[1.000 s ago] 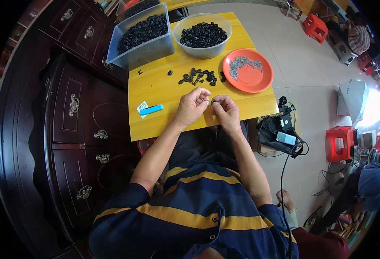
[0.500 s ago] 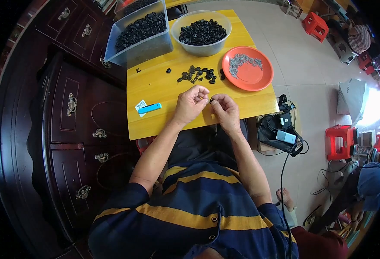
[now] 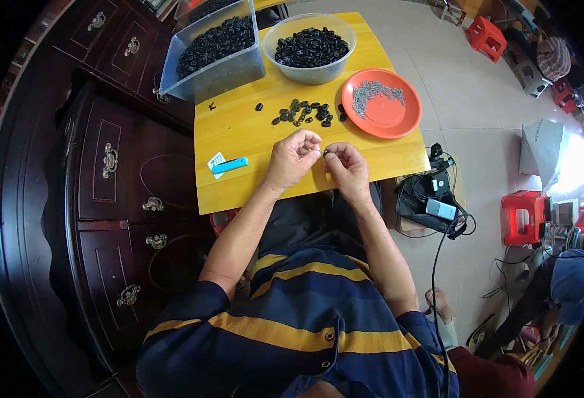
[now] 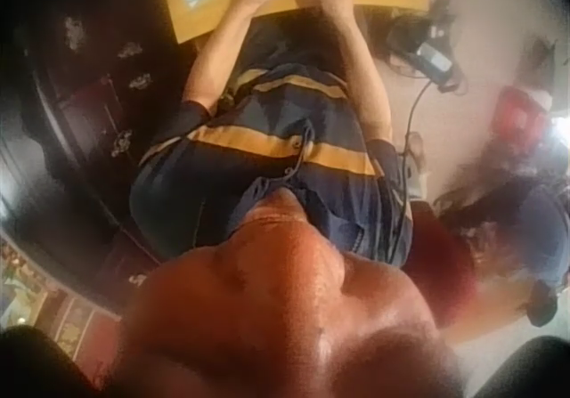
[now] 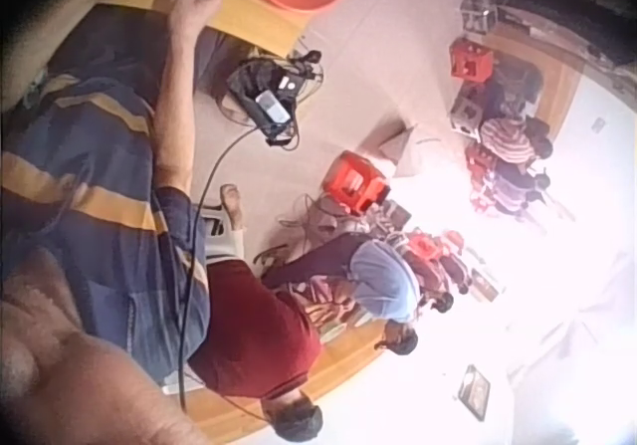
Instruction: The person assembles small components by picking up metal pins from a plate and plastic pieces from the table, then inserting the pins into the plastic pieces by hand.
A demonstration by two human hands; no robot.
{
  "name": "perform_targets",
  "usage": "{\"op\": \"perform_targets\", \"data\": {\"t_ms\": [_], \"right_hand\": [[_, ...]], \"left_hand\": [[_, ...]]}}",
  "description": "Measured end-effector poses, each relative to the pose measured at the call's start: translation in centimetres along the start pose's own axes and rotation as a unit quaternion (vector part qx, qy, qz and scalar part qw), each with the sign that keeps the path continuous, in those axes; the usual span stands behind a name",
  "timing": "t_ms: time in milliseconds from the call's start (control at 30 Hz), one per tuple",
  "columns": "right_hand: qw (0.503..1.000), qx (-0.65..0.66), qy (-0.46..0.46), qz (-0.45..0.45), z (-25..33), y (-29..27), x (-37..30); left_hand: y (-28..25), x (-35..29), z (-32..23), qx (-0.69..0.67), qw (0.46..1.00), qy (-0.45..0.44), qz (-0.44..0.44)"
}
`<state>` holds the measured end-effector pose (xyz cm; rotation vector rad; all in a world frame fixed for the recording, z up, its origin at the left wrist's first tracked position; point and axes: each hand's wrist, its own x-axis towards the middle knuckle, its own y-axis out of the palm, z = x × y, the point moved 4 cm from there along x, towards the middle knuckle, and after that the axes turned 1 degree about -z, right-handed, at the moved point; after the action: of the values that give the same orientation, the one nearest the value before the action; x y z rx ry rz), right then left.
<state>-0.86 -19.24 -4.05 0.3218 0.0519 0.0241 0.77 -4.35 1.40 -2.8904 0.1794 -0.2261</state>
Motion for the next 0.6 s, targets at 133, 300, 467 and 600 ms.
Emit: {"op": "perform_targets", "data": {"t_ms": [133,300,467,600], "right_hand": [[1.0,-0.002,0.0,-0.006,-0.1,0.2,0.0],[0.999,-0.042,0.001,-0.021,-0.2,0.0,0.1],[0.999,-0.042,-0.003,-0.021,-0.3,-0.1,0.2],[1.0,0.016,0.001,-0.02,0.5,-0.4,0.1]], "left_hand": [[-0.1,0.1,-0.1,0.032,0.999,0.013,-0.004],[0.0,0.3,-1.0,0.076,0.997,0.01,0.005],[0.1,0.9,-0.9,0.062,0.998,-0.003,0.023],[0.1,1.2,-1.5,-0.003,0.998,-0.023,0.062]]}}
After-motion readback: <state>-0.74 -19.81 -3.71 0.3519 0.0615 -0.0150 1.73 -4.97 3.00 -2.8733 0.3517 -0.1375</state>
